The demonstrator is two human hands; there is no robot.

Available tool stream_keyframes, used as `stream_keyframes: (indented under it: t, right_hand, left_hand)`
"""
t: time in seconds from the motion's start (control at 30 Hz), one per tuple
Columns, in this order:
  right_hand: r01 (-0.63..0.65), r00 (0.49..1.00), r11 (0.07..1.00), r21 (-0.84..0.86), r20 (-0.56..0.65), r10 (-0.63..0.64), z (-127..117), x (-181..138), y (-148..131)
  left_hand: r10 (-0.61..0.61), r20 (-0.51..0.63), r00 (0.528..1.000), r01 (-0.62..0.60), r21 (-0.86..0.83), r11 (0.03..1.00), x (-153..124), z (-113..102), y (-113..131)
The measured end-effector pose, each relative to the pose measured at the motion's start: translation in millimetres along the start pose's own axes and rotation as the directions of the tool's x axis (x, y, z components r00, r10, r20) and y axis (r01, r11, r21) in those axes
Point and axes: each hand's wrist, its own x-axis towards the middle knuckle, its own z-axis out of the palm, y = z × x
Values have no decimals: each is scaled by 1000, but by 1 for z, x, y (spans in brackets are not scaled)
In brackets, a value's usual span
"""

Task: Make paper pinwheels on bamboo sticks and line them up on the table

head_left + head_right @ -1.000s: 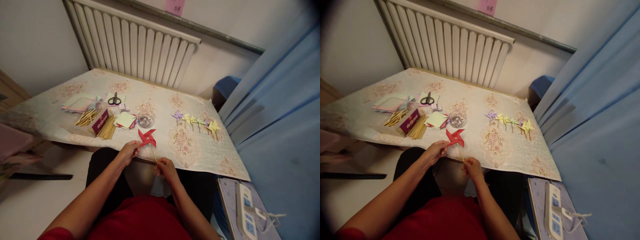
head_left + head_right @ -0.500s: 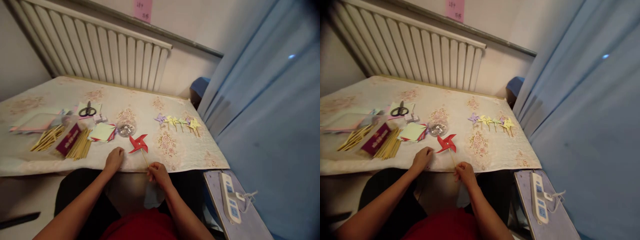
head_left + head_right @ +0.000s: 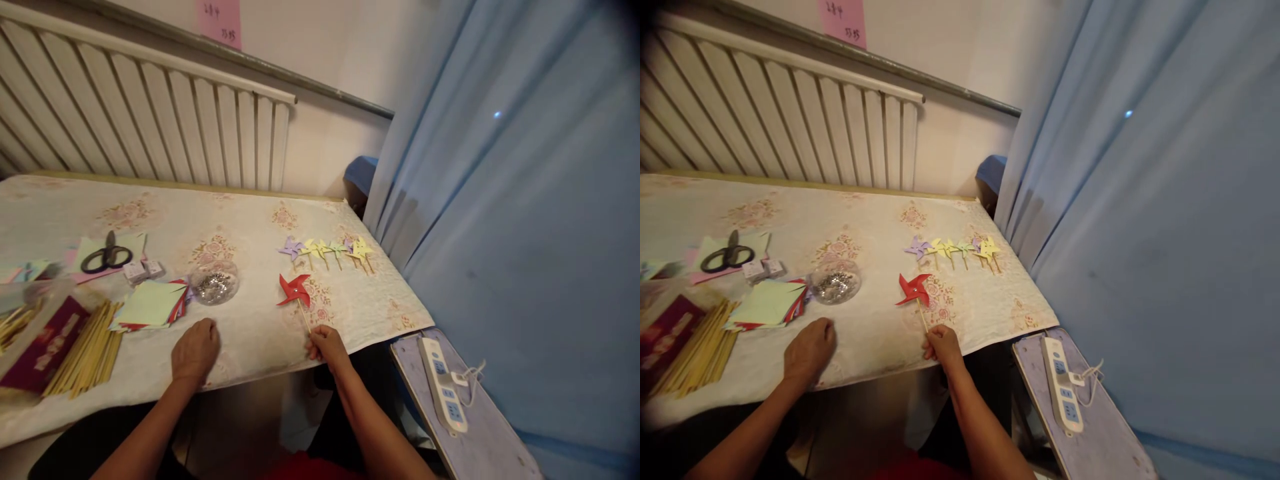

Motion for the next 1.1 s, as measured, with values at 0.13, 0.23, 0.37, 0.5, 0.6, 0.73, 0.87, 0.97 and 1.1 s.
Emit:
stream_keyframes:
  t: [0.13,0.23,0.37,0.5,0.6,0.73,0.87,0.97,1.1]
  right_hand:
    - [8,997,997,-73,-71,-13,-19,17,-1]
    - [0,992,988,-156,-127,-20,-33,29,-2]
    - [11,972,975,-221,-225,-62,-50,45,-2]
    - [31,939,945,-326,-315,-139,-68,61,-4]
    - [42,909,913,-406,-363,-203,-83,75,-9]
    - [31,867,872,-489,-420,-266,-103,95,-15]
    - [8,815,841,-541,-483,-318,-122,116,-15]
    - [-4,774,818,-575,-519,-361,-133,130,-16]
    - [-33,740,790,-612,-546,-392,-141,148,-19]
  left_hand:
    - [-3,14,1000,4,-10,1000,0,-3,1]
    - [-9,30,1000,10,-19,1000,1,-7,4]
    - [-16,40,999,17,-17,1000,2,-7,5]
    - [-5,37,999,6,-3,1000,3,-4,3]
    - [-9,41,999,9,4,1000,3,-4,3]
    - [-19,61,998,18,6,1000,4,-5,4]
    - [-15,70,997,15,1,1000,5,-5,3]
    - [-22,69,997,23,-9,1000,5,-4,3]
    - [-24,72,997,24,-10,1000,6,-3,3]
